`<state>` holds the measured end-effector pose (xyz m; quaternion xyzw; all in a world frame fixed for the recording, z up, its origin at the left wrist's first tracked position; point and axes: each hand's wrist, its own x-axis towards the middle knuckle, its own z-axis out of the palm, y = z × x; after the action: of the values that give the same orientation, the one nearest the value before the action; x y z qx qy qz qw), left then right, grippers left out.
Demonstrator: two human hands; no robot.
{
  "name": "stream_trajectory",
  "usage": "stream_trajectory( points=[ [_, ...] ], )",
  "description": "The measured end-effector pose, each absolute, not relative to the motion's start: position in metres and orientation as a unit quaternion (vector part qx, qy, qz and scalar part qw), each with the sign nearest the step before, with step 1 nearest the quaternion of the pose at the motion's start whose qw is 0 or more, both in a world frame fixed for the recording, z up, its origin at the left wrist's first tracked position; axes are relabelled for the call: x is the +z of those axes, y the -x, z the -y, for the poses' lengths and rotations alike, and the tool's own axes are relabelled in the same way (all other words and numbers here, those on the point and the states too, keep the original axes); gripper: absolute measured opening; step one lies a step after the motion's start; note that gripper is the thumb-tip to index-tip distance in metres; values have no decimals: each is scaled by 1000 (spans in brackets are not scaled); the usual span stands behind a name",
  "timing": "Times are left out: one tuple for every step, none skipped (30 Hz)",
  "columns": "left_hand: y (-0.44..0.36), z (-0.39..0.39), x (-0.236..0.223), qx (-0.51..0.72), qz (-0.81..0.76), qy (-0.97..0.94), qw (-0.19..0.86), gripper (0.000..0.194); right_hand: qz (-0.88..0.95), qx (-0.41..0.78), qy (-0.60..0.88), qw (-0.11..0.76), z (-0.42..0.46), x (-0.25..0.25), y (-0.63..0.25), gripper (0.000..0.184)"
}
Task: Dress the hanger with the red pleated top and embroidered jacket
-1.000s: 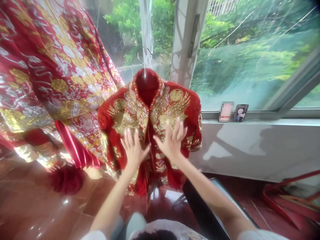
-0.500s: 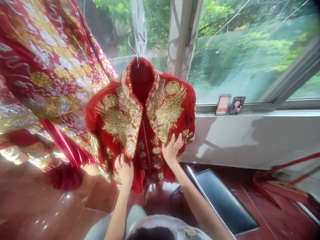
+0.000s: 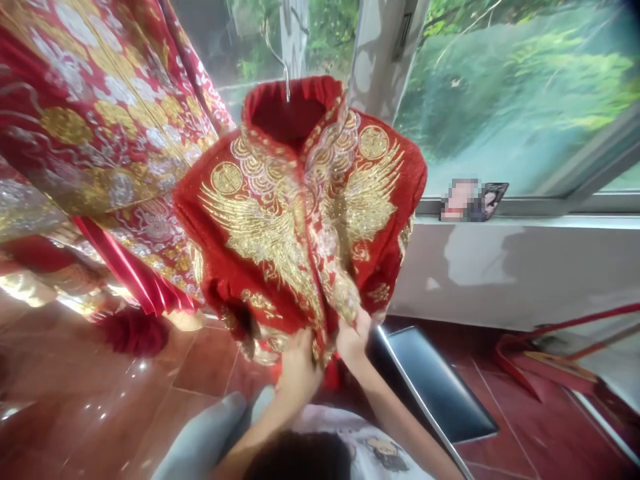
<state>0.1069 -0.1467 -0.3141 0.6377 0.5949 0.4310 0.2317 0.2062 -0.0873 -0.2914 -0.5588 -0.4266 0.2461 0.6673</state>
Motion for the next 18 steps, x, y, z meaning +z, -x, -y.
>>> stream_trajectory(
  points=[
    [-109,136,-317,421,-619,-619,238,35,468,256,569,626,77,-292,-207,14],
    [-109,123,-320,416,-640,-596,247,37,503,265,579,584,65,-293,-207,12],
    [-107,109,-324,419,-653,-574,262,37,528,271,587,551,53,-294,-207,10],
    [-105,97,-329,426,-657,-557,278,35,540,271,593,533,42,-295,-206,10],
    [-103,86,-334,437,-654,-544,292,32,541,268,597,529,34,-296,-204,12],
    [-100,77,-338,449,-648,-535,304,28,543,264,595,531,29,-297,-202,16],
    [-97,71,-342,461,-639,-531,313,23,549,258,589,533,28,-300,-199,21],
    [-93,68,-346,473,-630,-526,321,20,556,250,581,539,30,-303,-197,25],
    [-89,67,-350,488,-619,-518,333,19,563,241,572,546,35,-307,-195,28],
    [-84,68,-354,504,-606,-508,348,19,569,232,563,553,41,-312,-194,32],
    [-79,71,-359,522,-593,-493,365,19,573,226,555,559,48,-319,-195,35],
    [-74,74,-366,540,-582,-473,383,19,573,228,548,565,55,-327,-198,39],
    [-69,78,-373,559,-574,-446,399,20,568,243,543,569,62,-337,-202,41],
    [-63,82,-382,579,-570,-411,413,20,548,274,540,577,68,-349,-206,43],
    [-57,87,-391,598,-569,-371,425,20,510,315,541,590,73,-361,-212,43],
    [-51,91,-400,615,-570,-328,434,22,459,357,547,602,77,-373,-218,44],
    [-44,95,-409,629,-572,-286,442,25,401,393,557,612,80,-386,-224,47],
    [-37,98,-416,639,-574,-247,449,28,344,419,570,617,81,-397,-231,52]
  ],
)
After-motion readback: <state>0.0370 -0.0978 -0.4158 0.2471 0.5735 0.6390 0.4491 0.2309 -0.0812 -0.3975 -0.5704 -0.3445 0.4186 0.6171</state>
